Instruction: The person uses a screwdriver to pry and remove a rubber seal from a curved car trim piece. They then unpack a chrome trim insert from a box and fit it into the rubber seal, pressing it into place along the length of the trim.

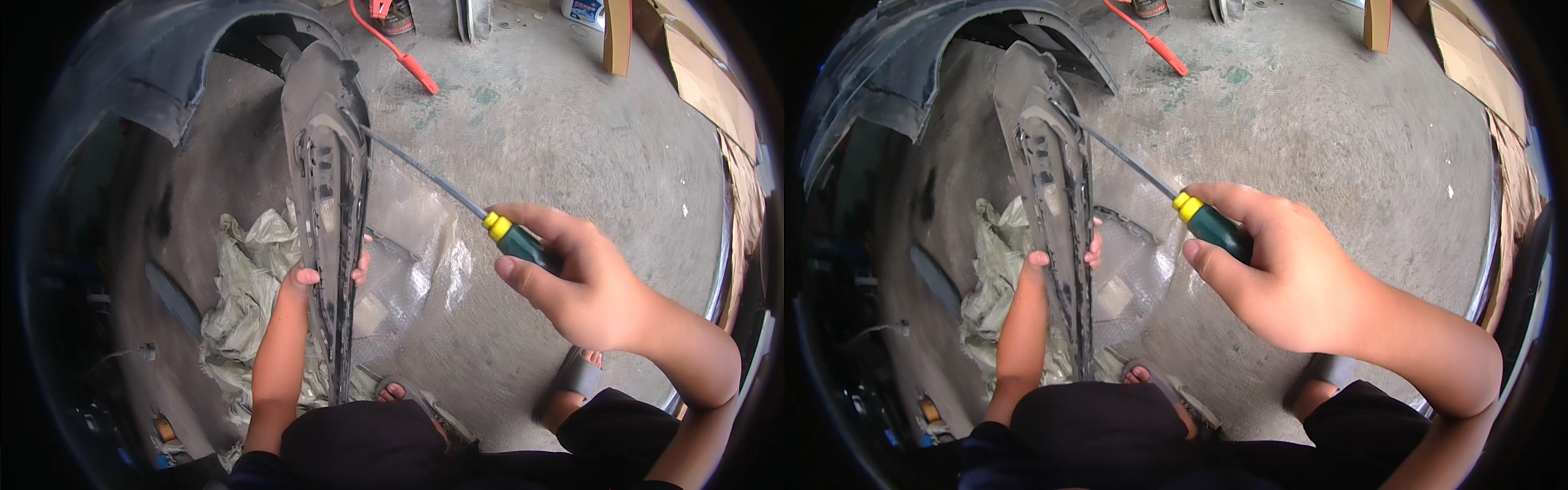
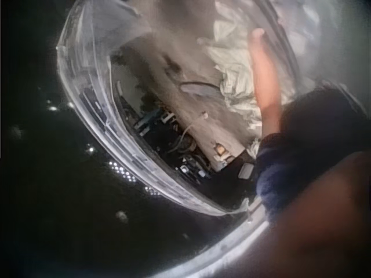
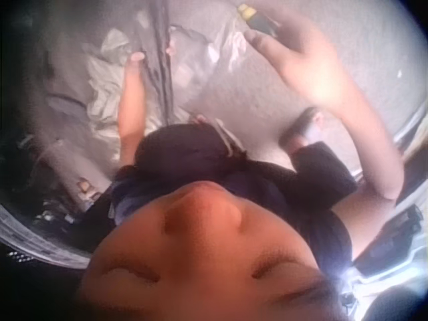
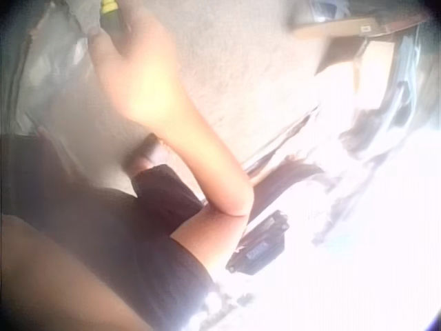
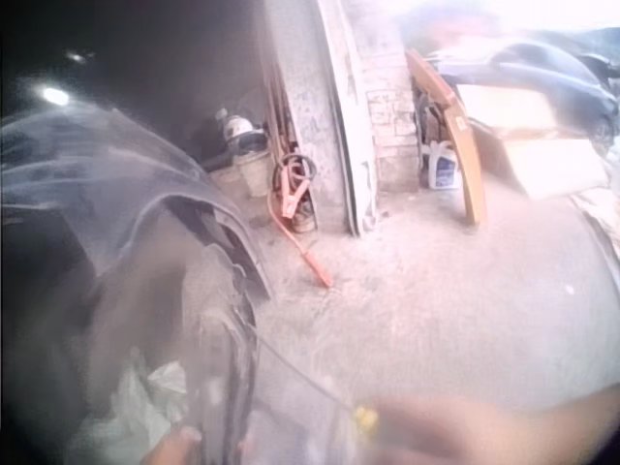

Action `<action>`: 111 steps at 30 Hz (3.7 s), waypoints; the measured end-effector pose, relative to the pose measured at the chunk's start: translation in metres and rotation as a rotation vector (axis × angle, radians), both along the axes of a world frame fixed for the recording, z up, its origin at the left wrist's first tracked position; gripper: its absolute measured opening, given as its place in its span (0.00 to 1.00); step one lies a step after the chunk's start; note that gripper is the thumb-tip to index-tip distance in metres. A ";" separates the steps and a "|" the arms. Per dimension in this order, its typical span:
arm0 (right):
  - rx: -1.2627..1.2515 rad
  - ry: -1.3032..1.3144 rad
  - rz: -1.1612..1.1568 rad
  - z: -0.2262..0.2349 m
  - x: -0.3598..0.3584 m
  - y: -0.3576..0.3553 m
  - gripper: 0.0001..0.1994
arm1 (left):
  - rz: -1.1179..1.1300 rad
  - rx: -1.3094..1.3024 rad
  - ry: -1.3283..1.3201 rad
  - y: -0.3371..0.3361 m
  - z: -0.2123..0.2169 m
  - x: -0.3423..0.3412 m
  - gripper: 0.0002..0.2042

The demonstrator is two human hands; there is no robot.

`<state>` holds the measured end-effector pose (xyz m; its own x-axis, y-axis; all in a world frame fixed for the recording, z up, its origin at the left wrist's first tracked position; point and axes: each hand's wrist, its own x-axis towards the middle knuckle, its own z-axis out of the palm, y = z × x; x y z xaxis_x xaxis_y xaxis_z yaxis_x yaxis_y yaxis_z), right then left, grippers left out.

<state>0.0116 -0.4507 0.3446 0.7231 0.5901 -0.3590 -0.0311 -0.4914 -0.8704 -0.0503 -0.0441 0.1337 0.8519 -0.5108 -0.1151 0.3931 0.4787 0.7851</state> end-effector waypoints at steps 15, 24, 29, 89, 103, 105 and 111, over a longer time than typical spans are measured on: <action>-0.044 0.130 0.078 -0.015 -0.020 -0.001 0.27 | 0.000 0.037 0.002 0.006 -0.017 0.003 0.55; 0.090 0.190 0.009 -0.021 -0.022 0.012 0.26 | 0.001 -0.084 0.023 0.004 -0.013 -0.002 0.58; 0.102 0.205 -0.008 -0.018 -0.023 0.015 0.27 | 0.022 -0.057 0.029 0.007 -0.013 -0.003 0.56; -0.767 -1.127 0.442 -0.073 0.009 0.022 0.26 | 0.048 0.736 0.104 0.026 -0.063 0.015 0.44; -0.744 -1.100 0.478 -0.131 0.043 0.029 0.22 | 0.038 0.782 0.156 0.015 -0.107 0.021 0.46; -0.813 -1.093 0.585 -0.133 0.053 0.034 0.22 | 0.024 0.784 0.180 0.011 -0.113 0.022 0.45; -0.929 -0.863 0.671 -0.143 0.068 0.061 0.26 | 0.037 0.884 0.146 0.003 -0.128 0.024 0.41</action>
